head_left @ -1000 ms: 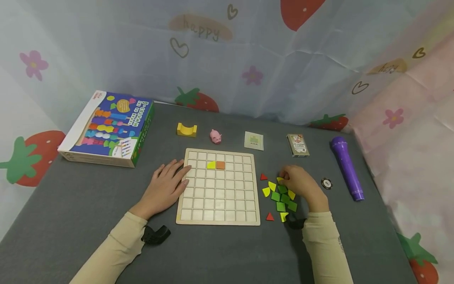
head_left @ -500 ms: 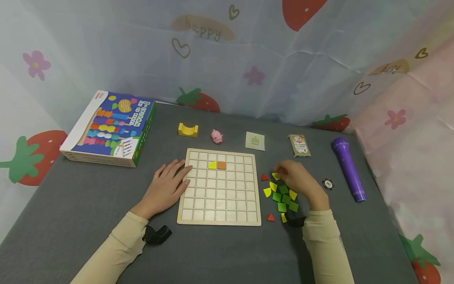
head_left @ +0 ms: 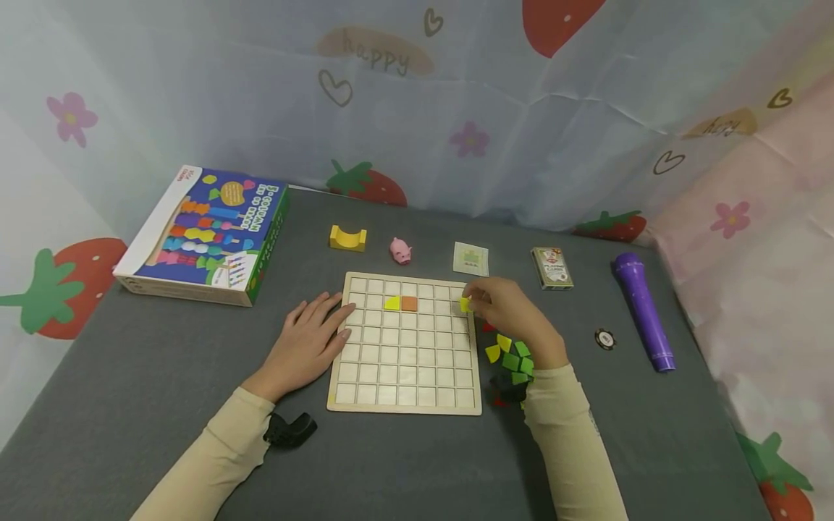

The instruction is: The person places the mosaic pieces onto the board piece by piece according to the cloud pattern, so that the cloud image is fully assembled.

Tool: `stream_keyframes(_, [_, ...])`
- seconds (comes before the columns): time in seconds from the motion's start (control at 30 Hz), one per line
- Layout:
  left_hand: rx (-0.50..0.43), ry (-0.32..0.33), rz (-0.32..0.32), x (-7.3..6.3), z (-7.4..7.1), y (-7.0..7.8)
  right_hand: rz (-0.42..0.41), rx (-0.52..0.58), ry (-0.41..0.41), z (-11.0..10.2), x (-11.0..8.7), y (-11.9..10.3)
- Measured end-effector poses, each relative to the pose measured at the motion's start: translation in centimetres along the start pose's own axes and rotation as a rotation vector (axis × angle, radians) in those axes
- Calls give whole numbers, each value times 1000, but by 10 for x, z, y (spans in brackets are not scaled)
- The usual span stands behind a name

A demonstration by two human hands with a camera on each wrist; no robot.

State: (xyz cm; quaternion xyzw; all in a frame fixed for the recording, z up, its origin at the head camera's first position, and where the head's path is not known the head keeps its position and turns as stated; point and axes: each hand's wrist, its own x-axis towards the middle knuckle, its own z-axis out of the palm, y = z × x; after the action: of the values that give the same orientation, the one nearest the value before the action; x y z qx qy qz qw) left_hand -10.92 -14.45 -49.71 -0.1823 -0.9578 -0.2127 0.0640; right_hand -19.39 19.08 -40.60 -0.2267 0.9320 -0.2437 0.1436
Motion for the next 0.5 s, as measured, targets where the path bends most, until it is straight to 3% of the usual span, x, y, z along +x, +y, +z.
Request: stream_keyframes(0.5, [-2, 6, 2, 0, 0, 0, -13, 53, -52, 30, 35, -22])
